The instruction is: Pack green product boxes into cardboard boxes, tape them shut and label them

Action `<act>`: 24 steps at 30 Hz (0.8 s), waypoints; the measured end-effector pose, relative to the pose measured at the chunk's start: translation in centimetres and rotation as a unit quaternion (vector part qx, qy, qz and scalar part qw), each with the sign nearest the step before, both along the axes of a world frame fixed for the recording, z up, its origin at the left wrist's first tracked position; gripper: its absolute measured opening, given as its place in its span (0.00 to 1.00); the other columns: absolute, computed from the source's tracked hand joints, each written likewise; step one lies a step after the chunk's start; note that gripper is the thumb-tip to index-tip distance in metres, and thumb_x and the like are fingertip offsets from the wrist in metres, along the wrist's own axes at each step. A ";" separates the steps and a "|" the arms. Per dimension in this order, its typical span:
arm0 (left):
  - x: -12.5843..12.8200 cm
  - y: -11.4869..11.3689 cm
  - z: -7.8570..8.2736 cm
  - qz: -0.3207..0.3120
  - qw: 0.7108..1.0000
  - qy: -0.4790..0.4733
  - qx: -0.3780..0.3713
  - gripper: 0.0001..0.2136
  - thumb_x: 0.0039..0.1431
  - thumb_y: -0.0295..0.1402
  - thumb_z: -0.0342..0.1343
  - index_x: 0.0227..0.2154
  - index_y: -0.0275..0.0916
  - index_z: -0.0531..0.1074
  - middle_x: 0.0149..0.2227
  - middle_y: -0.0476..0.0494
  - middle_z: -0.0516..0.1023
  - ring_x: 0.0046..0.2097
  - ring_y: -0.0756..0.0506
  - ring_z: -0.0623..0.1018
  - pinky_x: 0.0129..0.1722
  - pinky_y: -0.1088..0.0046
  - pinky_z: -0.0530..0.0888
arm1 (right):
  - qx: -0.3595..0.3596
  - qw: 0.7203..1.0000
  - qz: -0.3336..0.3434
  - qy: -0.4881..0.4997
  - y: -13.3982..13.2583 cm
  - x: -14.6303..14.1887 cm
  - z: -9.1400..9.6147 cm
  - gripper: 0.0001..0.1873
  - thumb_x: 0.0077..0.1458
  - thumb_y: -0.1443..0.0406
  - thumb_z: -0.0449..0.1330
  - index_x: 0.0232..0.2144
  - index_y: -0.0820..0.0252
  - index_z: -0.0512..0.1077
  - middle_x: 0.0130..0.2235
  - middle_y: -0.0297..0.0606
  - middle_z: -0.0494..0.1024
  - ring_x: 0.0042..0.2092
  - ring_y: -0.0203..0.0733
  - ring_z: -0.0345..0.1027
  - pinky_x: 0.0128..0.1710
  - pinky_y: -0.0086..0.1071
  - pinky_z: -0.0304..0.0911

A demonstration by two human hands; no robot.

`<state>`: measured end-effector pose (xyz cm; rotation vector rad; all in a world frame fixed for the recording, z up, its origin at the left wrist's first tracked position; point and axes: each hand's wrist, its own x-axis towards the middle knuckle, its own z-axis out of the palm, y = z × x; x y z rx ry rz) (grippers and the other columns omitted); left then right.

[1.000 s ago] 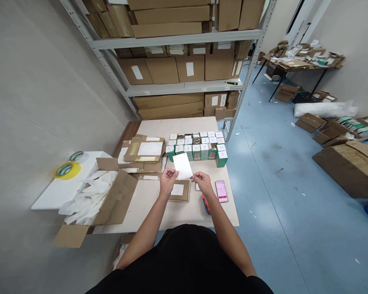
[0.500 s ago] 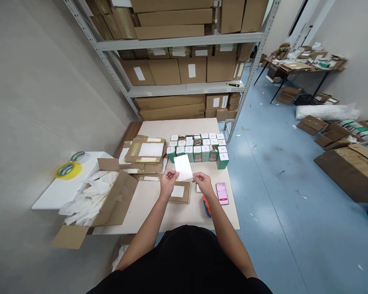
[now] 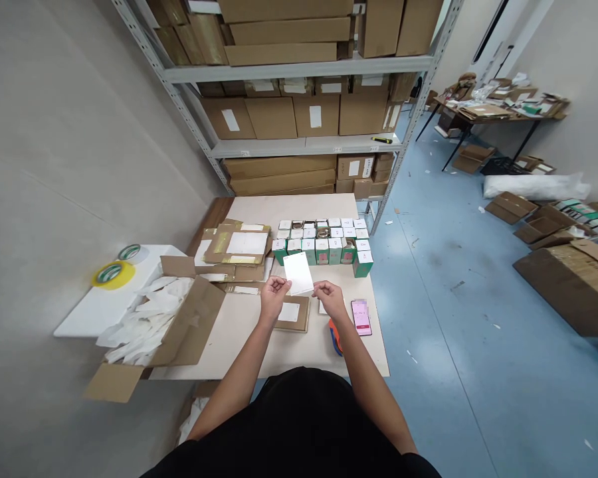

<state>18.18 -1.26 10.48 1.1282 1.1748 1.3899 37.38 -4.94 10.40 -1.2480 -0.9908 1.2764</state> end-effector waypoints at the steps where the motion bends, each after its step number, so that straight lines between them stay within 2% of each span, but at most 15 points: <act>1: 0.0 0.0 0.0 0.001 1.000 0.000 0.000 0.16 0.51 0.42 0.69 0.30 0.41 0.68 0.33 0.47 0.75 0.38 0.46 0.78 0.43 0.67 0.76 | -0.002 1.000 -0.001 0.003 0.0 0.0 0.0 0.06 0.50 0.60 0.63 0.27 0.55 0.77 0.43 0.39 0.82 0.35 0.40 0.74 0.39 0.36 0.67; 9: 0.2 0.1 0.1 -0.006 0.999 0.035 -0.006 0.13 0.53 0.41 0.67 0.32 0.42 0.69 0.34 0.47 0.75 0.38 0.46 0.78 0.42 0.67 0.76 | 0.007 1.000 0.008 0.003 -0.2 0.2 0.2 0.08 0.52 0.58 0.64 0.28 0.55 0.76 0.44 0.39 0.81 0.36 0.40 0.73 0.39 0.35 0.67; 13: 0.4 -0.4 1.1 0.034 0.986 0.163 0.018 0.14 0.50 0.36 0.69 0.40 0.43 0.77 0.51 0.39 0.76 0.42 0.44 0.78 0.39 0.67 0.75 | 0.026 0.999 0.025 0.013 -0.3 0.3 0.7 0.11 0.53 0.54 0.65 0.30 0.55 0.77 0.46 0.40 0.80 0.37 0.40 0.73 0.39 0.36 0.68; 15: 0.7 -0.7 2.0 -0.013 0.977 0.208 0.042 0.13 0.51 0.36 0.69 0.41 0.44 0.80 0.54 0.39 0.75 0.45 0.42 0.78 0.40 0.67 0.76 | 0.039 0.999 0.024 0.017 -0.3 0.2 0.8 0.13 0.54 0.53 0.65 0.31 0.55 0.77 0.47 0.40 0.78 0.39 0.42 0.73 0.41 0.36 0.68; 17: 1.2 -1.2 2.7 -0.107 0.967 0.224 0.060 0.11 0.56 0.39 0.66 0.41 0.45 0.81 0.50 0.40 0.79 0.48 0.41 0.79 0.42 0.67 0.76 | 0.060 0.998 0.020 0.011 -0.4 0.1 0.9 0.13 0.54 0.52 0.66 0.31 0.54 0.77 0.46 0.40 0.78 0.43 0.44 0.73 0.44 0.37 0.68; 19: 1.8 -1.6 3.2 -0.166 0.957 0.231 0.061 0.12 0.59 0.42 0.64 0.42 0.44 0.82 0.47 0.41 0.82 0.50 0.41 0.79 0.44 0.67 0.77 | 0.079 0.997 0.015 -0.001 -0.4 -0.1 0.9 0.14 0.54 0.51 0.67 0.31 0.54 0.78 0.46 0.41 0.77 0.47 0.46 0.72 0.46 0.38 0.68; 24: 2.4 -2.1 3.3 -0.122 0.971 0.202 0.026 0.13 0.59 0.44 0.63 0.39 0.41 0.83 0.43 0.40 0.85 0.45 0.41 0.82 0.44 0.66 0.78 | 0.078 0.997 0.018 0.004 -0.5 -0.3 0.9 0.15 0.54 0.50 0.67 0.30 0.54 0.77 0.49 0.42 0.78 0.49 0.48 0.71 0.45 0.38 0.68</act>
